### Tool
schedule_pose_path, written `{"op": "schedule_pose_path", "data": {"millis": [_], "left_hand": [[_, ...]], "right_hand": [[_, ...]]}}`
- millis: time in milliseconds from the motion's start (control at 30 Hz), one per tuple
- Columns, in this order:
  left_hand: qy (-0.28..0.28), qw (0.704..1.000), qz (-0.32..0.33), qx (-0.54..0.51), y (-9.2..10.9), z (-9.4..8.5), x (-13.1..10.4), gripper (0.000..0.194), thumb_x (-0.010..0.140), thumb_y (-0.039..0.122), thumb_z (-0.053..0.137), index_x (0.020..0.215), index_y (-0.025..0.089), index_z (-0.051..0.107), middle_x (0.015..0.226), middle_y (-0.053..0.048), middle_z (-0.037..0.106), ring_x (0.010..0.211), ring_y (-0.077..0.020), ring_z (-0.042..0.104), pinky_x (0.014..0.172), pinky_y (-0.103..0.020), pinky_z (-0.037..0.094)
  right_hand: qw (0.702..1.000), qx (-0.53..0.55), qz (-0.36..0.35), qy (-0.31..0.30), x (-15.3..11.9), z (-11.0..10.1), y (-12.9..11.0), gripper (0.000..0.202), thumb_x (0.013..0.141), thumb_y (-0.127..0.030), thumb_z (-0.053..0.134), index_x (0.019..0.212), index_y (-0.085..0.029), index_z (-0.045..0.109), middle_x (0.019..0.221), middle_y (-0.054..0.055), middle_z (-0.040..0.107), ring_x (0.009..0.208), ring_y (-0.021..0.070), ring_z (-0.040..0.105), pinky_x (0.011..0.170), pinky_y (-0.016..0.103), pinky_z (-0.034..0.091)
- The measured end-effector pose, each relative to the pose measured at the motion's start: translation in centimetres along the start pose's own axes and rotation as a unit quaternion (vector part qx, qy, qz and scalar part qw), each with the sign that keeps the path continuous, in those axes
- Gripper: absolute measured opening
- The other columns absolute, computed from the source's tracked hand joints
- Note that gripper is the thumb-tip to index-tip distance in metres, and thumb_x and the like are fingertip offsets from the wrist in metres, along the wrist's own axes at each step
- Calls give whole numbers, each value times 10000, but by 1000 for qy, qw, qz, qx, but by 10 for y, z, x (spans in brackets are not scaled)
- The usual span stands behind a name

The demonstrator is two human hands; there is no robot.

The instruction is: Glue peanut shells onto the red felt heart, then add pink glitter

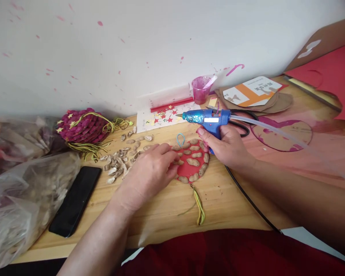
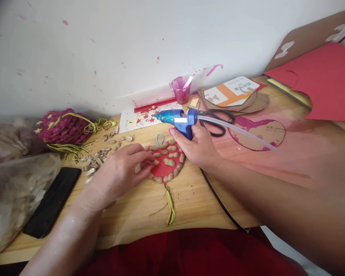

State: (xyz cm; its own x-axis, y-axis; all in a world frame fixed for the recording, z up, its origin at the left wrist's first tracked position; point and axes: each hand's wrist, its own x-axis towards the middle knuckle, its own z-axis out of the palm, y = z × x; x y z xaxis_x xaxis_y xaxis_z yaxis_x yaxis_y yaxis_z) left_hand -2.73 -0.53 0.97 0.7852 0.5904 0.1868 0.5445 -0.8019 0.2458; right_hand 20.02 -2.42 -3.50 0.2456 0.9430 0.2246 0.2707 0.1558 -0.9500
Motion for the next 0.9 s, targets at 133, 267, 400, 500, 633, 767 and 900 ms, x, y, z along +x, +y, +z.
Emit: {"op": "schedule_pose_path", "data": {"millis": [133,267,400,500,633,767,900], "left_hand": [[-7,1000,-12,5,0,4,-1,82,899,189,637,921,196,716,870,-66,626,740,-201,577,687,-332,435],[-7,1000,-16,15,-1,5,-2,82,910,196,635,929,186,714,870,-66,628,726,-197,582,675,-329,439],[-13,999,-21,33,2,2,-1,99,936,206,614,920,179,708,872,-55,631,717,-181,594,673,-315,452],[-23,998,-28,48,4,0,-1,128,955,189,587,919,168,707,875,-48,627,722,-175,598,682,-311,468],[-28,998,-27,52,5,-1,-1,127,956,185,589,918,162,708,878,-47,624,725,-174,599,685,-309,481],[-32,998,-28,51,6,-1,0,133,961,186,586,912,162,707,886,-50,626,737,-175,604,699,-312,490],[-31,998,-29,51,6,-1,0,126,961,189,592,917,162,707,887,-50,627,744,-174,609,701,-309,494]], "right_hand": [[1000,-1,6,-5,-1,0,-3,327,884,-529,673,756,-242,582,654,5,586,732,203,603,636,322,493],[1000,3,18,-8,-1,0,-6,362,886,-525,669,705,-234,550,618,4,561,694,199,591,620,324,484],[1000,5,13,-3,-1,0,-6,346,871,-540,687,753,-233,578,662,14,591,744,213,611,644,333,497],[1000,4,9,2,-1,0,-5,332,867,-538,696,803,-228,596,701,21,608,779,222,613,672,346,505],[1000,8,13,-3,-1,0,-3,325,868,-532,698,807,-229,599,706,22,599,783,224,605,676,354,505],[1000,12,8,-8,-1,0,-1,352,872,-544,685,750,-232,579,698,15,582,750,214,594,664,355,501],[1000,8,11,-6,-1,1,0,346,873,-545,681,773,-226,591,731,23,594,783,219,597,670,355,506]]}}
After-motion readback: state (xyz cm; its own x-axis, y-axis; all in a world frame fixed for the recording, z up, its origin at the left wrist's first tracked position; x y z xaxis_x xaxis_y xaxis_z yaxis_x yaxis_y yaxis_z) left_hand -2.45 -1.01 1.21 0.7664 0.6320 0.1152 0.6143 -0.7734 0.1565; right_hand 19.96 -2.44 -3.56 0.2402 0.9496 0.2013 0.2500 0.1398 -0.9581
